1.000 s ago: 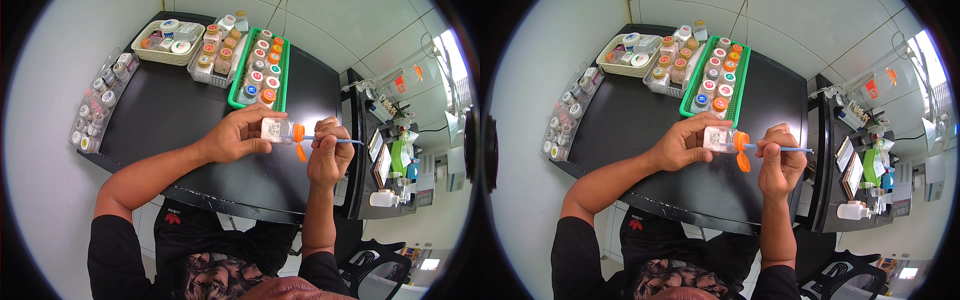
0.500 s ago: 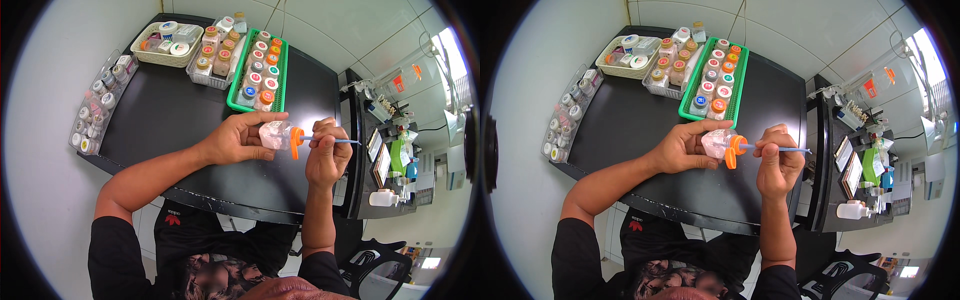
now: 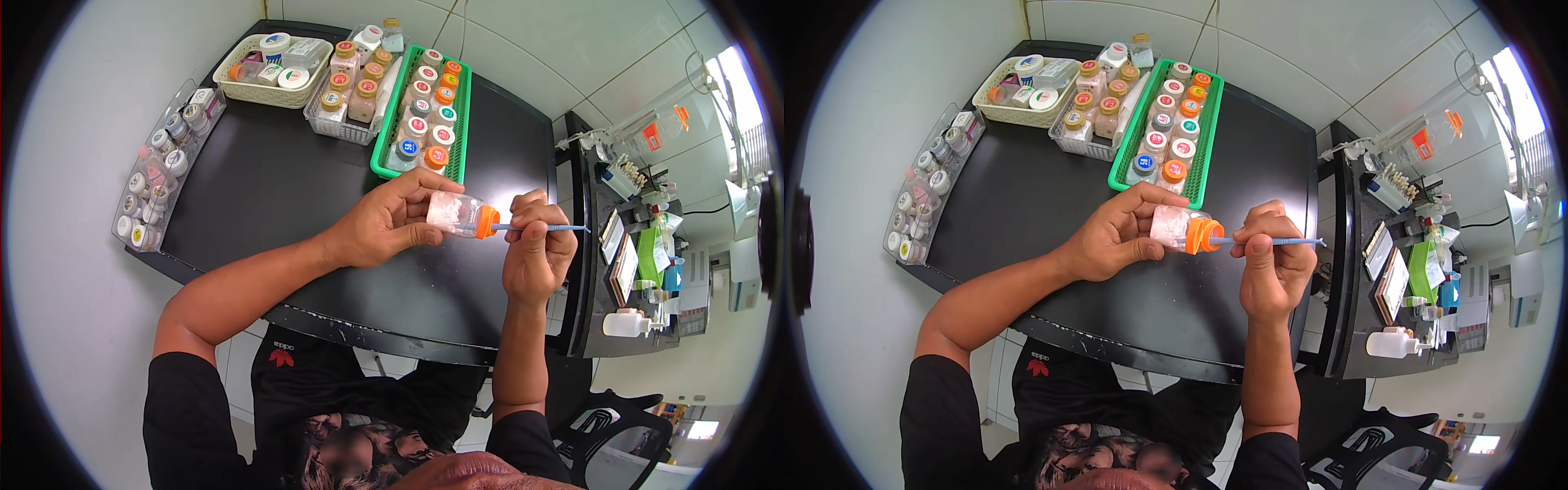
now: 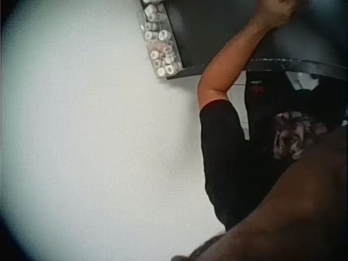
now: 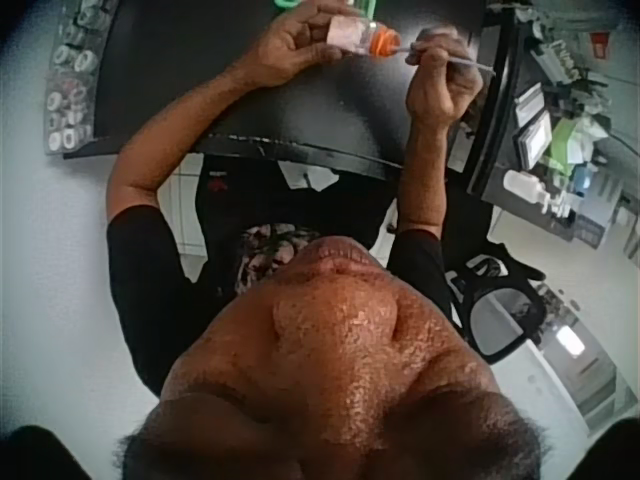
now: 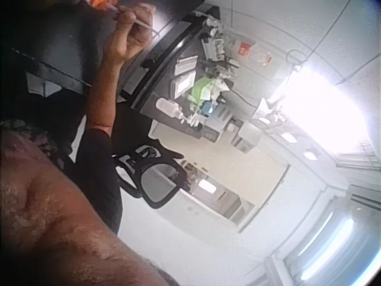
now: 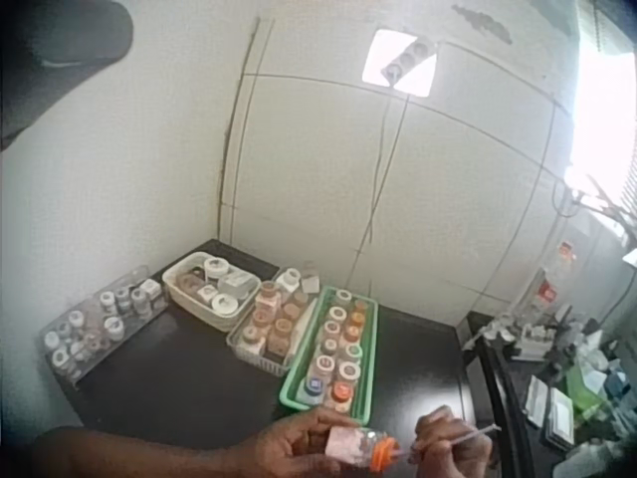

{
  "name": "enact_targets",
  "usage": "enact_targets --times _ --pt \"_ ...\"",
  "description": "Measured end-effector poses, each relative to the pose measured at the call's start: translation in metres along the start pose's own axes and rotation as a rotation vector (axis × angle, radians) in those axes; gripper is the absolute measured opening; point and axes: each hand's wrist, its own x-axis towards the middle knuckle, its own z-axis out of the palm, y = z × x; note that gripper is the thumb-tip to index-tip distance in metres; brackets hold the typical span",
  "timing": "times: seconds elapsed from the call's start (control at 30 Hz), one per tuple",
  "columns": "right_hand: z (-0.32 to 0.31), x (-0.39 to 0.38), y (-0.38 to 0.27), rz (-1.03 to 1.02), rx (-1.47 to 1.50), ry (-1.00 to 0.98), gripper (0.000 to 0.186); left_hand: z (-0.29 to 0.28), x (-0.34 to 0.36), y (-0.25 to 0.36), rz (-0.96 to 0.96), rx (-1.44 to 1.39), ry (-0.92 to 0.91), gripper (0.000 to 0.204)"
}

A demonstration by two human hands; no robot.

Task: The person uses a fine brush to apply colored stains and liquids from several small jars onto dental crown models, alternating between different shades and jars on the workbench.

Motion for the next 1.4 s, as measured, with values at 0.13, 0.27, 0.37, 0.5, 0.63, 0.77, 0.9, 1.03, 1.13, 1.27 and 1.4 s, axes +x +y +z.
enact_targets --times 0.13,0.27,0.37,0.5,0.63,0.77,0.9,1.03,1.13,1.27,1.4 --pt "0.003 -0.001 -0.001 -0.011 -0.023 0.019 0.032 -0.001 -0.001 0.007 -0.033 -0.021 -0.016 0.063" --pt "0.009 -0.003 -0.003 -0.079 -0.198 0.087 0.032 0.001 0.000 0.011 -0.071 -0.037 0.025 0.063" --pt "0.003 -0.002 -0.002 -0.159 -0.319 -0.054 0.029 0.001 0.001 0.013 -0.086 -0.091 0.038 0.061" --pt "0.008 -0.004 -0.006 -0.069 -0.129 0.006 0.028 -0.001 -0.001 0.005 -0.031 -0.024 0.020 0.059" --pt "0.010 -0.002 -0.008 -0.079 -0.280 0.066 0.029 0.001 0.000 0.008 -0.031 -0.090 0.026 0.058" --pt "0.008 -0.004 -0.008 -0.029 -0.100 0.057 0.030 0.000 0.000 0.013 -0.094 -0.083 -0.004 0.060" --pt "0.007 -0.003 -0.007 -0.059 -0.170 0.104 0.030 0.005 0.000 0.015 -0.118 -0.044 0.013 0.060" --pt "0.013 -0.004 -0.010 -0.048 -0.194 0.054 0.031 -0.004 0.000 0.008 -0.042 0.023 -0.011 0.057" --pt "0.016 -0.004 -0.008 -0.004 -0.130 0.083 0.031 0.000 -0.003 0.009 -0.043 -0.069 0.000 0.059" --pt "0.007 -0.004 -0.005 -0.087 -0.153 -0.004 0.030 0.004 -0.002 0.013 -0.140 -0.132 -0.008 0.063" --pt "0.008 -0.005 -0.005 -0.063 -0.134 0.011 0.029 0.002 -0.001 0.012 -0.152 -0.073 0.006 0.066"
